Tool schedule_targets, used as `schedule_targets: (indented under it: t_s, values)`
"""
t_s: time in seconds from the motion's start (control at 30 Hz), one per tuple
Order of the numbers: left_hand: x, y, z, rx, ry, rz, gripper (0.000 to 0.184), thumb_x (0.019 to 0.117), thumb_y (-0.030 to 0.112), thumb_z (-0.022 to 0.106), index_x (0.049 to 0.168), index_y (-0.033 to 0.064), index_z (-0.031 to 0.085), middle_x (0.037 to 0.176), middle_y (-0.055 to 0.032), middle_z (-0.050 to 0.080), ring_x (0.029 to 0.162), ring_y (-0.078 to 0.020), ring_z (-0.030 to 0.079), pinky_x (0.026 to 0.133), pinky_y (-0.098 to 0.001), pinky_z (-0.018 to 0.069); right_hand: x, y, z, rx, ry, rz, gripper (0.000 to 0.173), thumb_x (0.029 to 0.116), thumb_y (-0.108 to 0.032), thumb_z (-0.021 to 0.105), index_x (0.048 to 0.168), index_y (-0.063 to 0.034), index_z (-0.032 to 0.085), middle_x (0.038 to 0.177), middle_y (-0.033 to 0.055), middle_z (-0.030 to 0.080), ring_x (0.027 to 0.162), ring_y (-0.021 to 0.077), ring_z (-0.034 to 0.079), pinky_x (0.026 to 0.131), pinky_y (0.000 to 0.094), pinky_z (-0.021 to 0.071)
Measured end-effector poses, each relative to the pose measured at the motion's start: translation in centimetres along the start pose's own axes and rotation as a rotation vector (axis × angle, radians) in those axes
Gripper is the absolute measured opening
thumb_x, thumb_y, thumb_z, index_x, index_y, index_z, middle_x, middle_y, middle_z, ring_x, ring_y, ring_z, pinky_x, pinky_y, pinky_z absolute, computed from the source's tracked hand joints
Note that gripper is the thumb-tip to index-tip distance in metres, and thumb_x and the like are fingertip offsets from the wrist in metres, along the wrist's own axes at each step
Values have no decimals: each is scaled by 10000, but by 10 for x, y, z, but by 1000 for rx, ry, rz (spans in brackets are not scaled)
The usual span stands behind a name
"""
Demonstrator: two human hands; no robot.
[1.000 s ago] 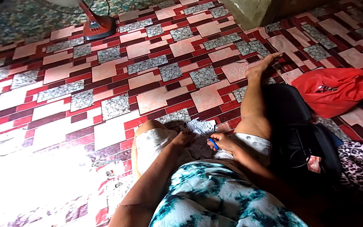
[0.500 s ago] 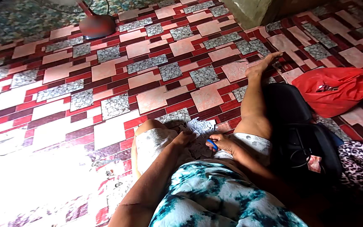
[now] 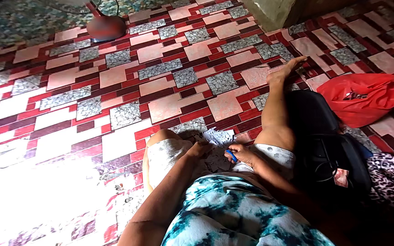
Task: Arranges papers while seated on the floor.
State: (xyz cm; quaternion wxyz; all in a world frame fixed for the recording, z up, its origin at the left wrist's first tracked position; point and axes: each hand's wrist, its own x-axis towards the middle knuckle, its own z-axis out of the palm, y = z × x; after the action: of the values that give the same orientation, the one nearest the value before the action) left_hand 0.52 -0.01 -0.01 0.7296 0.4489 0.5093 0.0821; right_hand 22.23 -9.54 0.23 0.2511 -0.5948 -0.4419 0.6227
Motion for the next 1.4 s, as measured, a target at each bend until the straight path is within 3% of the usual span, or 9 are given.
schedule_targets:
  t_s: [0.23, 0.57, 0.8, 1.07, 1.17, 1.27, 1.3, 1.37, 1.4]
  values:
    - [2, -3, 0, -8, 10, -13, 170, 1076, 166, 531, 1139, 18, 586, 744, -16, 627, 536, -58, 546, 503, -187, 466, 3, 2, -2, -26, -68, 4, 275, 1004, -291, 659, 1116, -41, 631, 800, -26, 658, 636, 25, 578, 565, 185, 443]
    - [2, -2, 1, 9, 5, -18, 163, 1078, 166, 529, 1135, 23, 584, 744, -12, 621, 540, -56, 547, 508, -185, 468, 1, 1, 0, -4, -58, -1, 262, 985, -229, 688, 1130, -20, 630, 811, -17, 653, 639, 29, 584, 578, 185, 472]
    - [1, -1, 1, 19, -3, -17, 182, 1077, 181, 537, 1145, 25, 602, 749, -7, 621, 542, -54, 542, 509, -185, 466, -2, 2, 1, 30, -18, -41, 260, 936, -89, 720, 1147, 38, 638, 899, 32, 672, 679, 37, 605, 643, 200, 526]
    - [3, 1, 2, 201, -12, 64, 226, 1077, 199, 538, 1173, 3, 597, 795, -18, 631, 571, -50, 554, 533, -196, 472, -1, 5, -2, 159, 14, -39, 210, 1001, -164, 651, 1147, -17, 619, 807, -7, 674, 641, 46, 610, 573, 190, 486]
    - [-19, 10, 1, 230, -69, 207, 208, 1068, 181, 553, 1147, -1, 617, 841, -14, 666, 649, -57, 611, 606, -221, 523, 0, 7, 1, 153, 50, -27, 236, 1001, -186, 653, 1166, -17, 633, 822, 2, 670, 648, 60, 610, 580, 210, 494]
    - [-72, 30, -4, 206, -308, 581, 117, 1023, 102, 569, 1007, 41, 668, 900, 39, 701, 818, -41, 665, 784, -256, 573, 3, 6, 3, 80, 63, 7, 280, 1016, -257, 633, 1178, -29, 632, 810, -1, 678, 631, 57, 605, 573, 220, 494]
    - [-100, 40, -6, 245, -418, 736, 128, 1010, 122, 585, 987, 75, 702, 965, 72, 719, 911, -21, 670, 858, -259, 568, 5, 7, 3, 68, 57, -9, 292, 1022, -277, 631, 1171, -25, 636, 797, -6, 680, 615, 47, 606, 555, 208, 488]
    - [-165, 62, -6, 366, -653, 994, 220, 1037, 291, 595, 977, 136, 740, 1155, 48, 733, 1134, -78, 660, 1003, -323, 550, 8, 10, 7, 113, 61, -8, 255, 1012, -267, 654, 1127, -40, 639, 754, -17, 670, 581, 42, 600, 525, 192, 475]
    - [-201, 71, -4, 435, -746, 1078, 263, 1052, 352, 570, 975, 165, 738, 1213, 38, 720, 1189, -102, 642, 1027, -332, 542, 9, 9, 8, 118, 59, 19, 254, 1015, -270, 650, 1130, -43, 633, 751, -14, 663, 581, 47, 594, 526, 193, 467]
